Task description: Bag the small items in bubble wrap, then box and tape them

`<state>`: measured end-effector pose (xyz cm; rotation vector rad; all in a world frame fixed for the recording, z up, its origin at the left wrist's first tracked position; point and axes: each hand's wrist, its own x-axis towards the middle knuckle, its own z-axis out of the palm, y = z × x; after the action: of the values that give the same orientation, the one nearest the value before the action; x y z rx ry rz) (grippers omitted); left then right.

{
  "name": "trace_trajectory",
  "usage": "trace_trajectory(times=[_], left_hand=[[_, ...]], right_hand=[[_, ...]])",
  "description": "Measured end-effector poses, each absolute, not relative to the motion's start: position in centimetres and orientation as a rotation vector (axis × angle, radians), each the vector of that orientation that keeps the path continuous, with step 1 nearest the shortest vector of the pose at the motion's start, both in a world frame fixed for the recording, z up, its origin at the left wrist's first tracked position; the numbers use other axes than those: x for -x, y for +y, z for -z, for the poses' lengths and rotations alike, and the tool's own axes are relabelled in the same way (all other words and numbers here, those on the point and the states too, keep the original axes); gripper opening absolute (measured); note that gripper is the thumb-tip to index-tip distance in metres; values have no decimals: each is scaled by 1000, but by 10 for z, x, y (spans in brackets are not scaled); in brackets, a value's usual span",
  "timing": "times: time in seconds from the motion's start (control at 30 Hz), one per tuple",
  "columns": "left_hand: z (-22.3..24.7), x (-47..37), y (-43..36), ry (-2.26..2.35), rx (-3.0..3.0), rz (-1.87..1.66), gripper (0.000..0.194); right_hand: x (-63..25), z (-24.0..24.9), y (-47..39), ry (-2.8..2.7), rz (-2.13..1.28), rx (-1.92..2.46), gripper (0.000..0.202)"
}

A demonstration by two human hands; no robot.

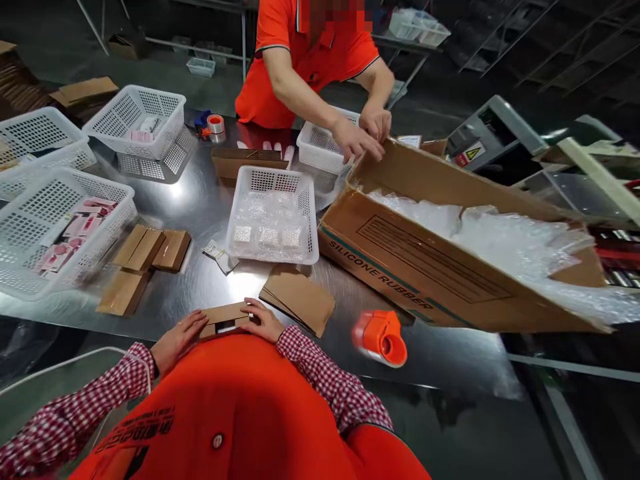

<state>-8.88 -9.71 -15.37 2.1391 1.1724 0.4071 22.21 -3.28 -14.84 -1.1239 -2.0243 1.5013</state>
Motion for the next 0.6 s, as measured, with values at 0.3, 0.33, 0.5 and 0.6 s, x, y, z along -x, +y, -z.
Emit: trace_trajectory(times=[0.3, 0.33, 0.5, 0.6], left_hand=[[155, 76, -64, 1123, -2050, -306, 49], [153, 74, -60, 1111, -2016, -349, 51], [142, 70, -34, 1268, -1169, -588, 62], [143, 74, -20, 1264, -817, -551, 58]], right_hand=[[-197, 174, -30, -1754, -1407, 1272, 29], [-198, 170, -27, -1747, -1395, 1281, 32], [-199, 122, -5, -2057, -1146, 1165, 50], [-184, 107, 5, -2402, -842, 1005, 63]])
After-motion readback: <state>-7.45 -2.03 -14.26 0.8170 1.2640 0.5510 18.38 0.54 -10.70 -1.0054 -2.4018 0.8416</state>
